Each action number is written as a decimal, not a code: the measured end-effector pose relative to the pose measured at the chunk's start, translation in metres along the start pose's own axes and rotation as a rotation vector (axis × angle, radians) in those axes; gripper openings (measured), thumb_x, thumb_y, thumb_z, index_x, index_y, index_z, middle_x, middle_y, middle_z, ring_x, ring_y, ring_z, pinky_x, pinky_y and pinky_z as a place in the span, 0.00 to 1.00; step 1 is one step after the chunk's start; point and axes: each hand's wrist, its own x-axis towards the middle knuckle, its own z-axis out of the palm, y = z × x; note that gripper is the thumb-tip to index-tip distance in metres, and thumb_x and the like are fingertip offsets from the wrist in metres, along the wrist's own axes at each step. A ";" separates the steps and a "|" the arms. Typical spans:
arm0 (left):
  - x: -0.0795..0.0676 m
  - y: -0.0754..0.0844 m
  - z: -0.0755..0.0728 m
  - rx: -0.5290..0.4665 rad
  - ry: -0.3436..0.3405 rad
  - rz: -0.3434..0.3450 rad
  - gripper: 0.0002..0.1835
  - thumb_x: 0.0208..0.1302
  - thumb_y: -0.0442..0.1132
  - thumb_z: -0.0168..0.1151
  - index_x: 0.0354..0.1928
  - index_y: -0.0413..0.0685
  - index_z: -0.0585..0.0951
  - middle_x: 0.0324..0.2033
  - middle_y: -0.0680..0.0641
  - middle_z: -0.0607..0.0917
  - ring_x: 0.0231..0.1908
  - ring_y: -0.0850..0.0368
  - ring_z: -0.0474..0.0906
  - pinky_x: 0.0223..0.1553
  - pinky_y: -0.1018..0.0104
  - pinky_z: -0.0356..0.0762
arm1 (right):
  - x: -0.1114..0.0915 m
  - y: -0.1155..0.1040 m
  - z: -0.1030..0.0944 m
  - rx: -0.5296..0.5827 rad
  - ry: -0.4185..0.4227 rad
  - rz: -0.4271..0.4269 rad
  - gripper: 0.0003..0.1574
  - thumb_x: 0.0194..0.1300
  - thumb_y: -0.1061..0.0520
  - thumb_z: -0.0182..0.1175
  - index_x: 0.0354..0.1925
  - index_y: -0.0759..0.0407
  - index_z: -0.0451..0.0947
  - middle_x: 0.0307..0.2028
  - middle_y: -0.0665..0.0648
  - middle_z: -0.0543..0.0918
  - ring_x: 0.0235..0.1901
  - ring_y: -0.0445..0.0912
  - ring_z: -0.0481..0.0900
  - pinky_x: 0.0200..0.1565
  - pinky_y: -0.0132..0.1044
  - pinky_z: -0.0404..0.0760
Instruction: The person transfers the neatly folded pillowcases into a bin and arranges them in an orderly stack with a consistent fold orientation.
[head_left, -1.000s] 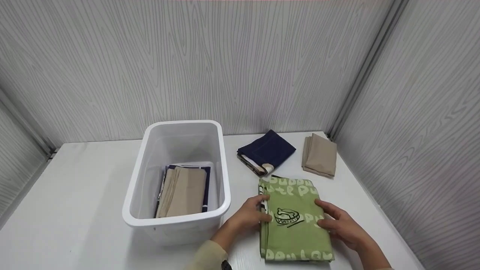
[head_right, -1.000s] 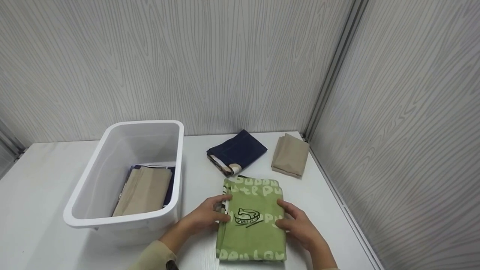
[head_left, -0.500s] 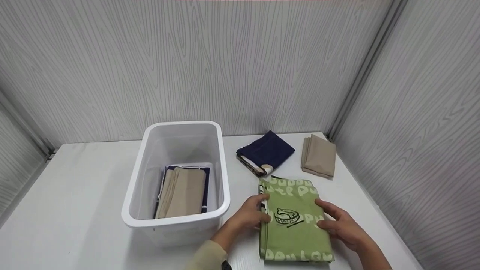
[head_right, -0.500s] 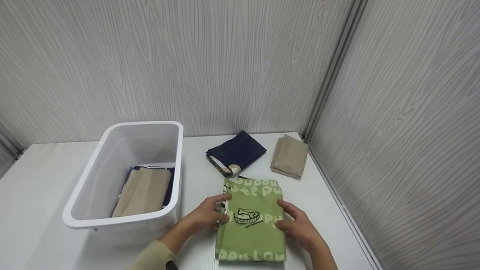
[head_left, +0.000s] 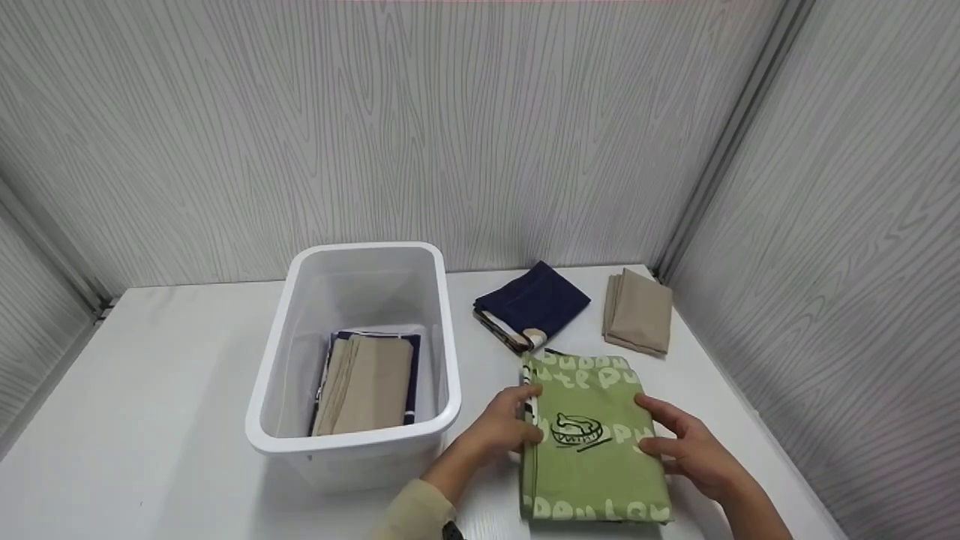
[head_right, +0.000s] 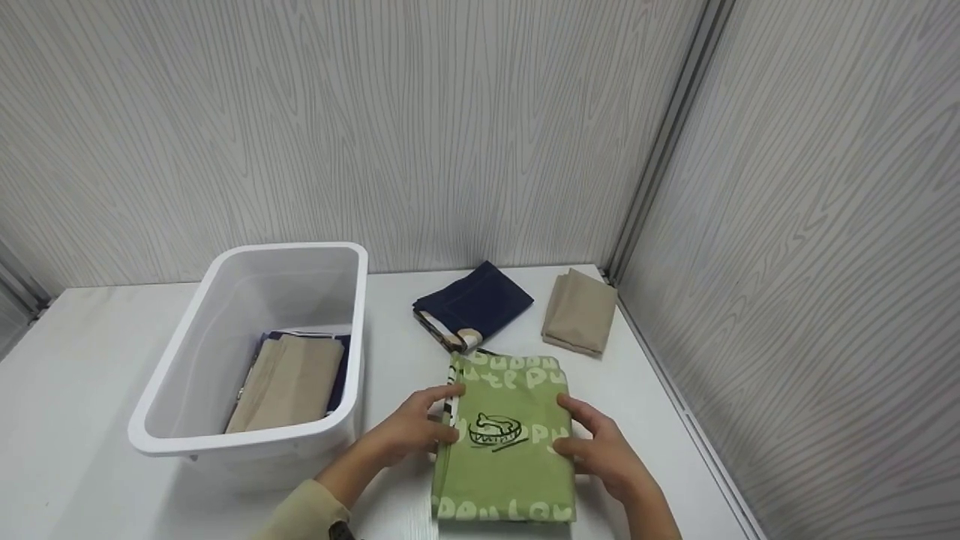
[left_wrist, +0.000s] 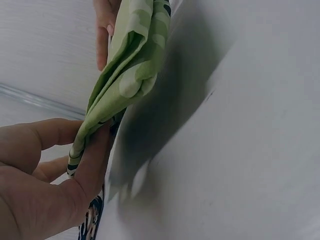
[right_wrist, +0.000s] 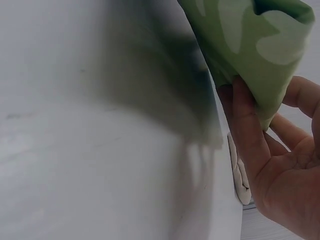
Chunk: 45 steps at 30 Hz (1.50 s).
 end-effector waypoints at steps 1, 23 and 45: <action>-0.001 0.001 0.000 -0.003 0.001 -0.001 0.44 0.46 0.20 0.62 0.72 0.37 0.65 0.60 0.32 0.71 0.32 0.52 0.80 0.28 0.60 0.85 | -0.001 -0.001 0.000 0.000 0.001 -0.001 0.54 0.64 0.63 0.64 0.79 0.59 0.47 0.78 0.65 0.44 0.51 0.48 0.80 0.45 0.48 0.85; -0.009 0.030 0.004 0.124 0.041 0.097 0.44 0.45 0.22 0.65 0.71 0.39 0.68 0.69 0.34 0.66 0.56 0.43 0.71 0.44 0.58 0.80 | -0.013 -0.015 -0.005 -0.025 -0.004 -0.043 0.53 0.66 0.62 0.63 0.79 0.57 0.45 0.78 0.65 0.43 0.53 0.49 0.80 0.45 0.50 0.85; -0.020 0.049 -0.001 0.139 0.048 0.132 0.43 0.47 0.22 0.64 0.71 0.40 0.68 0.69 0.36 0.64 0.41 0.50 0.75 0.28 0.70 0.76 | -0.016 -0.035 -0.001 -0.032 -0.020 -0.095 0.52 0.66 0.64 0.62 0.79 0.57 0.47 0.78 0.65 0.44 0.53 0.49 0.80 0.46 0.51 0.85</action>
